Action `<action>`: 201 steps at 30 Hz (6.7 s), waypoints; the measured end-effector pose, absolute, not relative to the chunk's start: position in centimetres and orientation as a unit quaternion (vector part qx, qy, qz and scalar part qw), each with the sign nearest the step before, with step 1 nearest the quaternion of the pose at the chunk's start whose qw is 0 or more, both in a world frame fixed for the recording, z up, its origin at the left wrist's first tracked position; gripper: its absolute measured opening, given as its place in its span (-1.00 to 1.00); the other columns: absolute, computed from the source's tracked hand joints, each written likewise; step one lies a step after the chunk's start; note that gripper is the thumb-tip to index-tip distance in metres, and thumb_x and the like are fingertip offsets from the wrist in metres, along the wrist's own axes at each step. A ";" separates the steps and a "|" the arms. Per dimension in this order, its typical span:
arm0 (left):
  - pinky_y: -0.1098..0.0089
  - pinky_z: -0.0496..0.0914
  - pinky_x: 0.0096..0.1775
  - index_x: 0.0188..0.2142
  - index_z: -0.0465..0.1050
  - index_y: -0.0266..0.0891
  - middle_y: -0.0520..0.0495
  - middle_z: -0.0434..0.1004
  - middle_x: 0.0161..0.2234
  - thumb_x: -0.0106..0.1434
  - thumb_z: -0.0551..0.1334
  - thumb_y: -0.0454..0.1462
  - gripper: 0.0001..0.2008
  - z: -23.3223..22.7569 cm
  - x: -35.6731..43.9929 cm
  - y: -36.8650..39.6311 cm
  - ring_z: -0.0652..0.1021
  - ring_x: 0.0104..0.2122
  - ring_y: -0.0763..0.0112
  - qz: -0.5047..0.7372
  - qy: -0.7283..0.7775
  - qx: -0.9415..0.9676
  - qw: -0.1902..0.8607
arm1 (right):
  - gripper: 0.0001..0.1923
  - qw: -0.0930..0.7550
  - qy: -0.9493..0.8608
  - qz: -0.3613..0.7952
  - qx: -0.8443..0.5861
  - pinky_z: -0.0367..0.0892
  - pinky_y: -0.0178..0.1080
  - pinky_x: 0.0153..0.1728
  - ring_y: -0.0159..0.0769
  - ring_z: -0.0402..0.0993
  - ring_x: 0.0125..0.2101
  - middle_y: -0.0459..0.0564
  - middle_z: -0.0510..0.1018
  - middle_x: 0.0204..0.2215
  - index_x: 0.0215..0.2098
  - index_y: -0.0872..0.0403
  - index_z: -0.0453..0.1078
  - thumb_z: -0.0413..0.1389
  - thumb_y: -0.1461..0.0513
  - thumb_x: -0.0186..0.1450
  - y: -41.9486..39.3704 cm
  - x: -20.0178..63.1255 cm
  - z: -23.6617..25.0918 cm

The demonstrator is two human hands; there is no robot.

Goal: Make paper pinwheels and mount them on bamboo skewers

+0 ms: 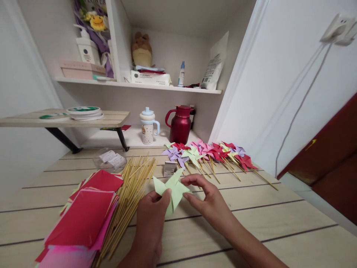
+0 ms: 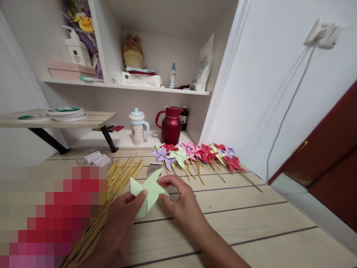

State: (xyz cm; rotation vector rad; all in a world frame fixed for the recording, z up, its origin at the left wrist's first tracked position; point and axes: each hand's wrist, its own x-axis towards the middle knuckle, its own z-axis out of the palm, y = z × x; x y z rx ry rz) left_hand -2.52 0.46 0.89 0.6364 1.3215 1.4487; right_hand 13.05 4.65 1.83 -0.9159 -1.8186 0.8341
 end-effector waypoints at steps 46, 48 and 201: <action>0.35 0.38 -0.31 -0.24 0.64 -0.33 -0.11 0.65 -0.43 -0.08 0.45 -0.14 -0.59 1.1 -1.8 -0.1 0.57 -0.39 0.23 0.615 0.538 0.282 0.502 | -0.80 0.532 -0.481 0.604 -0.348 0.29 -0.24 -0.23 -0.29 0.40 -0.31 -0.05 0.58 -0.33 -0.39 0.04 0.54 0.37 0.13 0.08 4.5 11.9 1.0; 0.33 0.39 -0.28 -0.22 0.63 -0.34 -0.13 0.65 -0.41 -0.06 0.44 -0.13 -0.58 1.0 -2.0 0.0 0.58 -0.37 0.20 0.615 0.535 0.284 0.504 | -0.79 0.545 -0.454 0.615 -0.345 0.29 -0.25 -0.22 -0.30 0.41 -0.31 -0.05 0.58 -0.32 -0.34 0.03 0.54 0.35 0.11 0.12 4.5 12.0 1.1; 0.37 0.38 -0.26 -0.32 0.62 -0.25 -0.07 0.66 -0.37 0.03 0.38 -0.07 -0.69 1.1 -2.0 -0.3 0.57 -0.32 0.22 0.579 0.553 0.363 0.476 | -0.68 0.430 -0.612 0.534 -0.393 -0.04 -0.30 -0.49 -0.41 0.01 -0.53 -0.22 0.14 -0.60 -0.55 0.06 0.29 0.31 0.09 0.11 4.6 12.7 1.6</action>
